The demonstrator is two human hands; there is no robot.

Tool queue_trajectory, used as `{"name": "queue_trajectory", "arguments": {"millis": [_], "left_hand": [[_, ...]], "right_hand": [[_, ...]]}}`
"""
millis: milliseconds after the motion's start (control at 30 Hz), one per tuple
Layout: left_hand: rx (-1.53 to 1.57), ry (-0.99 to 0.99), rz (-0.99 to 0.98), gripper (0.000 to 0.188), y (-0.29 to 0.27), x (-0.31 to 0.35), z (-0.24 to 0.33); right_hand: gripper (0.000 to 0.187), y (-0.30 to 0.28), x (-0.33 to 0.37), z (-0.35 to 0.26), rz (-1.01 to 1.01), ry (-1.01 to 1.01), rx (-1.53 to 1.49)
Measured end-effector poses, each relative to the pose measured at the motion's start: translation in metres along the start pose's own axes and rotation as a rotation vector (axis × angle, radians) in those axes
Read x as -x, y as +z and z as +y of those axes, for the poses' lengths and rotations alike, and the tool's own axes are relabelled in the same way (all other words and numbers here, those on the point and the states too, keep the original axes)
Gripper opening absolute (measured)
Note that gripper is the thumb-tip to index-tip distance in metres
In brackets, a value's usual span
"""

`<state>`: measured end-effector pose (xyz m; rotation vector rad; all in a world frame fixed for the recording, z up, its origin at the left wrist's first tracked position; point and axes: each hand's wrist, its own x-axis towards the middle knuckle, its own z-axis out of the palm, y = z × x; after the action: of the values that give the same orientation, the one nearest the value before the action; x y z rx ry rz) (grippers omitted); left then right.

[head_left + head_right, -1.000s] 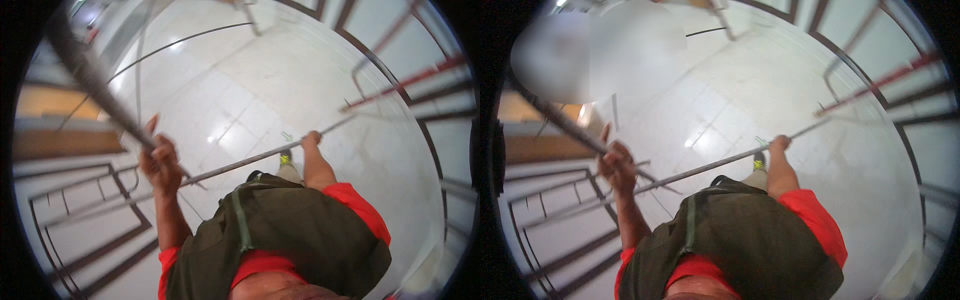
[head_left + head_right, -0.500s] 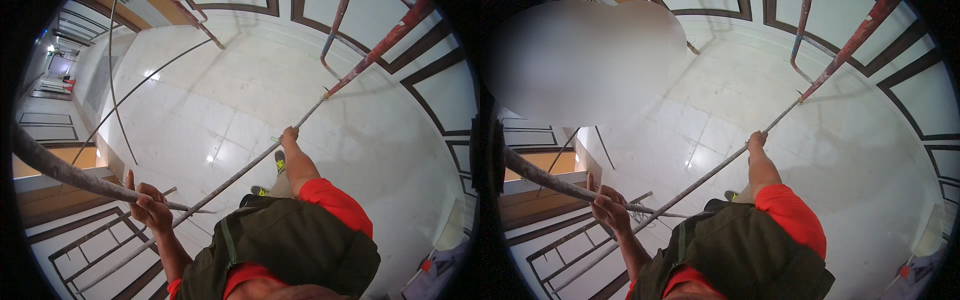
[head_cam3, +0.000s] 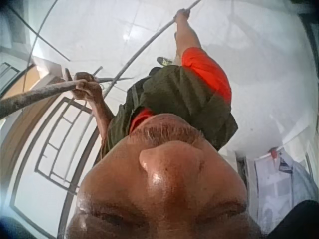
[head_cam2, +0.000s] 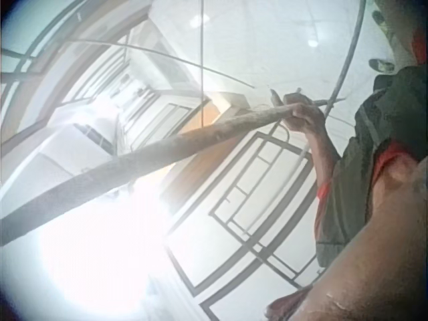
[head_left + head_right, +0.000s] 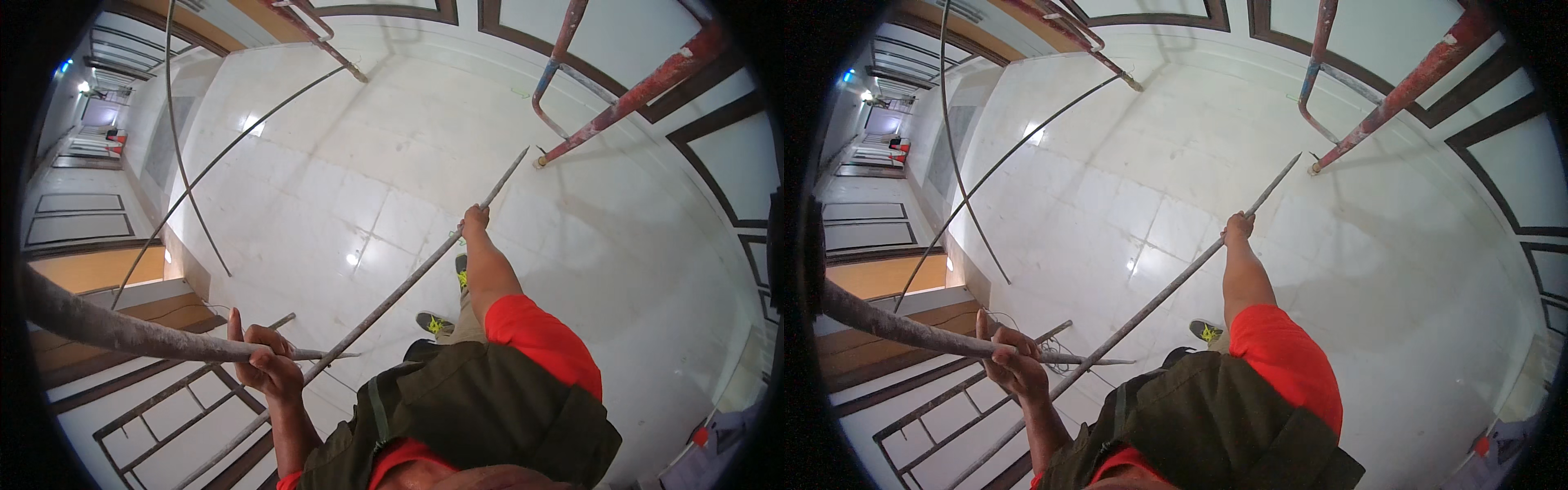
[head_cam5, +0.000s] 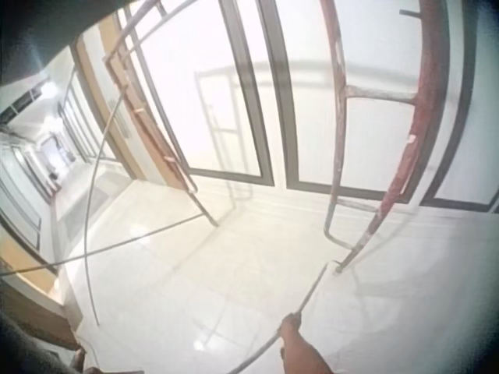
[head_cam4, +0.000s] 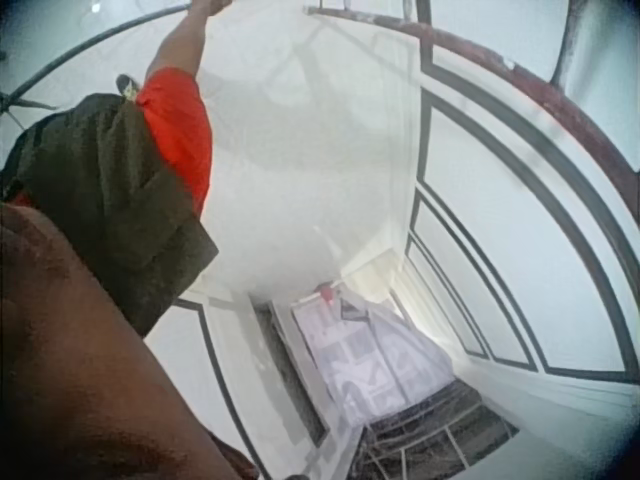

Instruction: The person assembles a scaffolding structure by securing the metal frames with wire by hand and attaching cross braces to the frame.

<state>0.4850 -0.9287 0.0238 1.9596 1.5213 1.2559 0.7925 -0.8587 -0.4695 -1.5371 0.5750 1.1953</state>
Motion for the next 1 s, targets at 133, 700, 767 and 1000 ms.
{"name": "queue_trajectory", "arguments": {"millis": [133, 700, 767, 1000], "left_hand": [[0.013, 0.018, -0.012, 0.088, 0.020, -0.006, 0.005], [0.018, 0.054, -0.117, 0.084, 0.069, -0.014, 0.002], [0.011, 0.042, -0.129, 0.085, 0.072, -0.014, 0.004], [-0.005, 0.058, -0.133, 0.086, 0.081, -0.017, 0.008]], "right_hand": [[0.040, -0.001, -0.026, -0.016, 0.008, 0.031, -0.160], [0.017, -0.028, -0.028, -0.064, -0.140, 0.158, -0.215], [0.016, -0.023, -0.031, -0.063, -0.082, 0.143, -0.257], [0.017, -0.024, -0.050, -0.058, -0.047, 0.034, -0.230]]}}
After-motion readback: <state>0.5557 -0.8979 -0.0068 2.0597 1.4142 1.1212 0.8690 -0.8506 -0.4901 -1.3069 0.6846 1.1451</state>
